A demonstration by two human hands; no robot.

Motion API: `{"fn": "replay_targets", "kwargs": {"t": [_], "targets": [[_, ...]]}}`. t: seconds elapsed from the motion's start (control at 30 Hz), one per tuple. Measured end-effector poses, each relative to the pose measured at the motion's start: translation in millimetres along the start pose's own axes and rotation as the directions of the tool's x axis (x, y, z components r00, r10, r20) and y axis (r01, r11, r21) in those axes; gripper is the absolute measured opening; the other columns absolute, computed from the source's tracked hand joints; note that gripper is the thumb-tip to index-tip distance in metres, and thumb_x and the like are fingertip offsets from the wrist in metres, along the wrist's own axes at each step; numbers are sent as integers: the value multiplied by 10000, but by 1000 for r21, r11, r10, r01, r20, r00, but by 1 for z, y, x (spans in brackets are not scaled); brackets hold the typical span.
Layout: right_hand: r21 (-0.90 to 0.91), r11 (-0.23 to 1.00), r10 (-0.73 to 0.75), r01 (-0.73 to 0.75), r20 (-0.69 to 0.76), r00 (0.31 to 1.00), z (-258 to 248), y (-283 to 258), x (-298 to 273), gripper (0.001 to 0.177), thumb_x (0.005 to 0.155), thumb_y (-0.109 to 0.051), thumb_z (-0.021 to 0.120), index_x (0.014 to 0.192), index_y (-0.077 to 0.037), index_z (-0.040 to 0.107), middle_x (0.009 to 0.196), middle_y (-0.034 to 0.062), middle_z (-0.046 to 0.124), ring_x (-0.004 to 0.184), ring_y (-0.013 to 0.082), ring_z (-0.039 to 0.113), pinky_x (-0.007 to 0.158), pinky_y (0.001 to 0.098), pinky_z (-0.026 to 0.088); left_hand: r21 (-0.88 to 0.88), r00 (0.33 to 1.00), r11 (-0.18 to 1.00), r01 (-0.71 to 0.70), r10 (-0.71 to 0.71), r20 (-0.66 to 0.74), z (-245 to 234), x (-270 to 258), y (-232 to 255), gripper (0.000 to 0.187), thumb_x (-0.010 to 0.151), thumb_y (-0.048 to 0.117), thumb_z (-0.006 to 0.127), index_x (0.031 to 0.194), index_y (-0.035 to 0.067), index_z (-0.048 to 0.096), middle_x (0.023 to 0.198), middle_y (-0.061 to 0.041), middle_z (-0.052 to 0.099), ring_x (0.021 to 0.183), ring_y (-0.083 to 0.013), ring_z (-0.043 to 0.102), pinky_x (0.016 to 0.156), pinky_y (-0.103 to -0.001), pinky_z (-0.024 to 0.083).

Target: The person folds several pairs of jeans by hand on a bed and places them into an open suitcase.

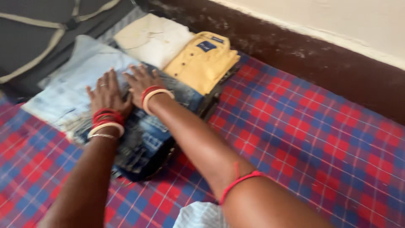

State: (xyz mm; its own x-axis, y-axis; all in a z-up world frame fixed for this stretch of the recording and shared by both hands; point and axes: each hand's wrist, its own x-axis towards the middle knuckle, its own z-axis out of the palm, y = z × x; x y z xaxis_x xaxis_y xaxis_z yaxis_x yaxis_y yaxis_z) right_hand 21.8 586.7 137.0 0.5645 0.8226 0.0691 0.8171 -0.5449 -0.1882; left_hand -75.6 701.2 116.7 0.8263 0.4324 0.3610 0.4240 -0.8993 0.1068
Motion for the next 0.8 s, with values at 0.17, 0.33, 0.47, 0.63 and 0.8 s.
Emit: {"fn": "replay_targets", "kwargs": {"t": [0.17,0.33,0.47,0.63,0.8], "targets": [[118,993,28,-30,26,999,29,13,24,625,1021,-478,418,1585,-325,195,1698,-20,82,1562,249,83,1225,583,133,-9,987,993,-119,117,-110,16,-4,-5,708,982,321,583,1623,54,446,1558,-238,512,1442,-396,437,1207,-659,241],[130,984,121,-120,-2,993,24,4,18,692,1003,-546,434,1617,-354,179,1719,-14,97,1588,224,97,1254,581,125,73,982,996,-54,66,-176,17,-6,-7,605,979,345,580,1489,23,550,1497,-206,566,1490,-390,433,1247,-712,100],[208,975,92,-79,-54,994,17,5,3,658,1027,-563,400,1608,-344,182,1718,6,89,1582,243,88,1252,591,104,210,927,975,76,8,-375,9,-22,7,752,875,462,607,1456,-8,526,1511,-243,533,1478,-451,408,1138,-734,45],[180,979,93,-93,8,996,24,7,12,640,1032,-477,392,1617,-344,170,1725,-6,85,1587,241,82,1244,596,106,65,965,979,195,-179,-192,9,-26,8,736,948,525,566,1496,39,486,1479,-308,496,1381,-492,413,1092,-771,86],[190,977,99,-100,17,995,23,7,11,661,1032,-497,409,1624,-361,149,1727,-1,56,1594,239,62,1255,593,90,69,966,974,216,-203,-163,6,-23,9,735,929,526,578,1491,58,499,1475,-296,501,1391,-473,416,1129,-728,129]]}}
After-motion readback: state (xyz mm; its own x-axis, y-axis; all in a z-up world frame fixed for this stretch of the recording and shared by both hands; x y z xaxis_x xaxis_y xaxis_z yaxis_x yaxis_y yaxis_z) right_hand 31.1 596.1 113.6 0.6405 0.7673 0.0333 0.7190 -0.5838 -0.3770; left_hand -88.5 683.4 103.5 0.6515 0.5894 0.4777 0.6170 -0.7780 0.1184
